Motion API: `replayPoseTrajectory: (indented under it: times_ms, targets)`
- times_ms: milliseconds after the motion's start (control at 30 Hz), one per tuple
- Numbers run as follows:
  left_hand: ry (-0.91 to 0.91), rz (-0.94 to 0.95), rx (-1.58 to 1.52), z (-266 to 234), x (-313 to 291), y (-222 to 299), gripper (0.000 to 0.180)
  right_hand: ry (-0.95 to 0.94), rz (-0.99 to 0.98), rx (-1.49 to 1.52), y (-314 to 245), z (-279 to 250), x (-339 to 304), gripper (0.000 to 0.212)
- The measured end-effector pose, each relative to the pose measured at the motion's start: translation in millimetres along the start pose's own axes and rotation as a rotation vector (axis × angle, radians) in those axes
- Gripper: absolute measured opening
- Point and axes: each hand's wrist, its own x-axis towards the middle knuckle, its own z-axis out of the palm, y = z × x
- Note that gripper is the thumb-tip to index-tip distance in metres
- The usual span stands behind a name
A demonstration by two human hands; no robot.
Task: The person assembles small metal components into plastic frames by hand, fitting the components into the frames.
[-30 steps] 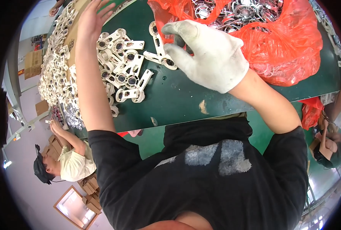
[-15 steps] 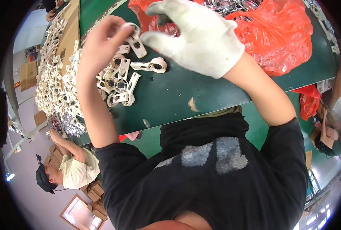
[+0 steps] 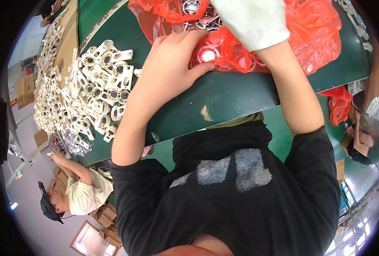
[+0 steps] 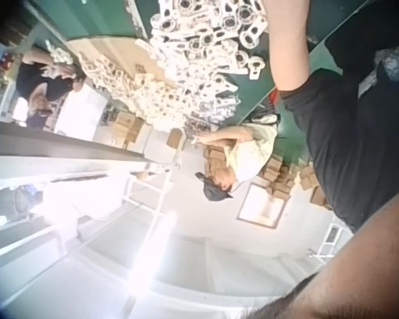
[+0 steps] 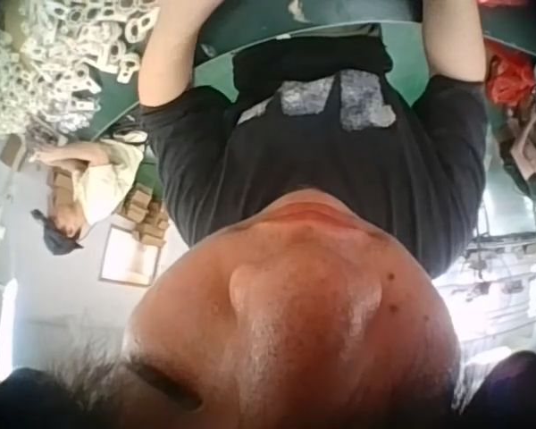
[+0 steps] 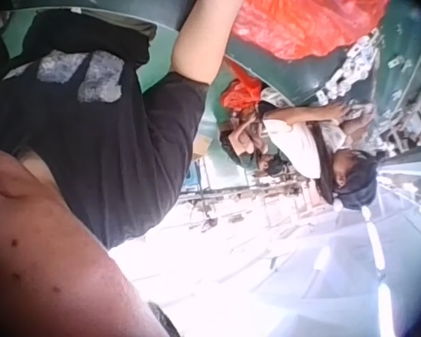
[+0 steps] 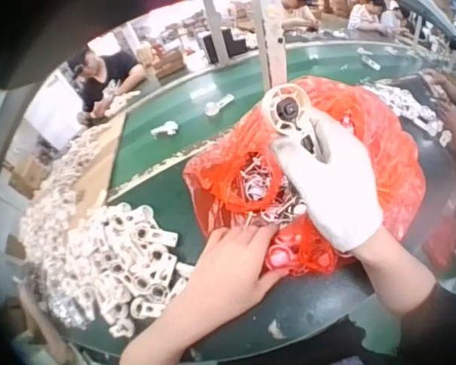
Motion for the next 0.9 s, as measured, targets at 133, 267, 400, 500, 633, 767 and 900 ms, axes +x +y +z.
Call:
replayPoseTrajectory:
  times_ms: [133,267,400,500,633,767,900]
  targets:
    - [0.122,0.057,0.07,5.6,-5.3,-2.3,0.039,-0.034,-0.084,-0.029,3.0,6.2,-3.3,0.023]
    - [0.08,0.109,0.092,1.3,-14.2,1.4,0.031,-0.102,-0.023,0.064,1.7,6.3,-4.1,0.027]
    - [0.042,0.072,-0.033,4.8,-25.2,2.0,0.02,-0.11,-0.034,0.021,0.0,6.2,-5.2,0.028]
    - [0.154,0.037,-0.058,12.7,-26.7,-6.1,0.02,-0.146,-0.061,-0.025,-2.2,6.0,-6.4,0.031]
    - [0.095,-0.104,0.062,9.8,-19.2,8.3,0.03,-0.153,-0.026,-0.153,-3.4,7.2,-6.2,0.035]
    - [0.039,-0.1,0.15,14.3,-15.8,11.4,0.037,-0.178,-0.047,-0.205,-2.0,7.5,-5.9,0.035]
    - [0.138,-0.092,0.127,13.6,-14.1,9.9,0.027,-0.162,-0.116,-0.169,2.2,9.8,-6.6,0.031]
